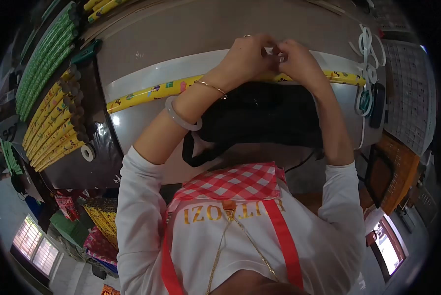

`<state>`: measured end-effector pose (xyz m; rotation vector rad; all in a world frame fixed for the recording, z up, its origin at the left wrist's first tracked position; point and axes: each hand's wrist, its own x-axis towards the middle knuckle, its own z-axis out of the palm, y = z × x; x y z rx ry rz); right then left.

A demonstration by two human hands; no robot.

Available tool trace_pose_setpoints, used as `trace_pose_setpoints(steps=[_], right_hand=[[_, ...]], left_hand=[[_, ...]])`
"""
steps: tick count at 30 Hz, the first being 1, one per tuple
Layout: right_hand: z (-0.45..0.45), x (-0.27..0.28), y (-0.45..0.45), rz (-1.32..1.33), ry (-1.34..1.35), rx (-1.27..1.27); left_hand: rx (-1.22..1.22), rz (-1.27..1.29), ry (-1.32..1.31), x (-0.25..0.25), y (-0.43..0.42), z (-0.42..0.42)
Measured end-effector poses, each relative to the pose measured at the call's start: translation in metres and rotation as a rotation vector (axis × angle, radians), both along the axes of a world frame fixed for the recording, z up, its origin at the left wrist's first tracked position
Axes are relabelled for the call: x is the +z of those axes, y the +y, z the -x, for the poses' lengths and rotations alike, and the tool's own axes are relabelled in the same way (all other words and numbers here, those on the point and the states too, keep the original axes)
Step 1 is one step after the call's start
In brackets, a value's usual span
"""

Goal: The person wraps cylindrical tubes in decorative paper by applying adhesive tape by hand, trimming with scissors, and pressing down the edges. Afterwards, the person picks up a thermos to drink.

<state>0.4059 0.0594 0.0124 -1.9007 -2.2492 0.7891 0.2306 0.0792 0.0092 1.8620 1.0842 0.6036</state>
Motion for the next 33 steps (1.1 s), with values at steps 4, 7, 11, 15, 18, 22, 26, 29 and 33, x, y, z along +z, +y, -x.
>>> trace_pose_setpoints(steps=[4,7,11,15,18,22,26,29,33], right_hand=[[-0.005,0.005,0.001,0.186,0.289,-0.101],[-0.014,0.005,0.004,0.288,0.413,-0.108],[-0.023,-0.012,0.003,0.19,0.526,-0.086],[-0.023,-0.025,0.007,0.115,0.551,-0.179],[-0.015,-0.026,0.005,0.047,0.455,-0.19],[0.004,-0.035,0.004,-0.231,0.156,-0.127],[0.01,-0.035,0.005,-0.234,0.036,-0.118],[0.012,-0.042,0.003,-0.312,0.033,-0.132],[0.014,-0.046,0.004,-0.383,-0.019,-0.129]], left_hand=[[-0.037,-0.055,-0.003,-0.002,0.002,-0.007],[-0.083,-0.217,0.049,-0.014,0.003,-0.005],[-0.099,-0.385,0.131,-0.016,0.0,-0.01],[-0.021,-0.313,0.153,-0.016,0.002,-0.005],[0.033,-0.157,0.167,-0.014,0.006,0.006],[0.103,0.207,0.057,-0.008,0.009,0.013],[0.149,0.344,-0.147,-0.028,0.012,0.026],[0.107,0.43,-0.042,-0.002,0.007,0.026],[0.094,0.494,-0.097,-0.008,0.01,0.033]])
